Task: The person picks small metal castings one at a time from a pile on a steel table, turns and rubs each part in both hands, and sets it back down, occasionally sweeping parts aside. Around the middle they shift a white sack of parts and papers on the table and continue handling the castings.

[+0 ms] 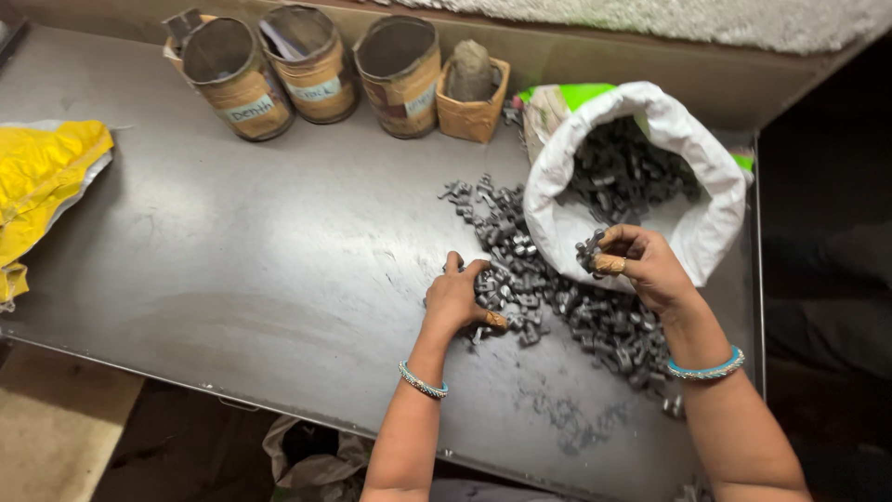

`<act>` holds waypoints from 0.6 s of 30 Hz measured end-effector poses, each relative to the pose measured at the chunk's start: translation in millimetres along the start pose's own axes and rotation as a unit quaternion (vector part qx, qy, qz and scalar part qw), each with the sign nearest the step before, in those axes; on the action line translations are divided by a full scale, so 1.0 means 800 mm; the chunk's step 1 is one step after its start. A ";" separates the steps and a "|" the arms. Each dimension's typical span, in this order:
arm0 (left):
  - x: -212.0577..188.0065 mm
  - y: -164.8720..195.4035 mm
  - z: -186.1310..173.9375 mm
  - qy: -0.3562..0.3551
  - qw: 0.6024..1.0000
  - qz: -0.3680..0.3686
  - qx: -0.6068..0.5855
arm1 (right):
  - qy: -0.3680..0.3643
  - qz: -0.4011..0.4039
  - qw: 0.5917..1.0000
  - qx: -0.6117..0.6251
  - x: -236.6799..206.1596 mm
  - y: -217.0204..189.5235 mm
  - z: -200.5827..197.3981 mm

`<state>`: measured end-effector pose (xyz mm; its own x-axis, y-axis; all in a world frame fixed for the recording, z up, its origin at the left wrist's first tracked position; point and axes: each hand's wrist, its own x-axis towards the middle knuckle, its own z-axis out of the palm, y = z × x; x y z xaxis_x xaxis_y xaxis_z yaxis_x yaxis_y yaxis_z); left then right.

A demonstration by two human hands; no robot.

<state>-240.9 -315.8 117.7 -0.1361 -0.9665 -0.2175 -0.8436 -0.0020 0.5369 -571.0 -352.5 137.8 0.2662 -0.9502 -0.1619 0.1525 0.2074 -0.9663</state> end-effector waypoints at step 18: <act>-0.115 0.061 0.068 0.025 1.000 0.006 0.004 | 0.169 -0.029 0.985 -0.022 -0.087 -0.017 0.035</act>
<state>-297.9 -213.1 119.3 -0.1211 -0.9780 -0.1698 -0.8460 0.0122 0.5331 -564.7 -282.8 168.1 -0.0747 -0.9850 -0.1554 0.1152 0.1463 -0.9825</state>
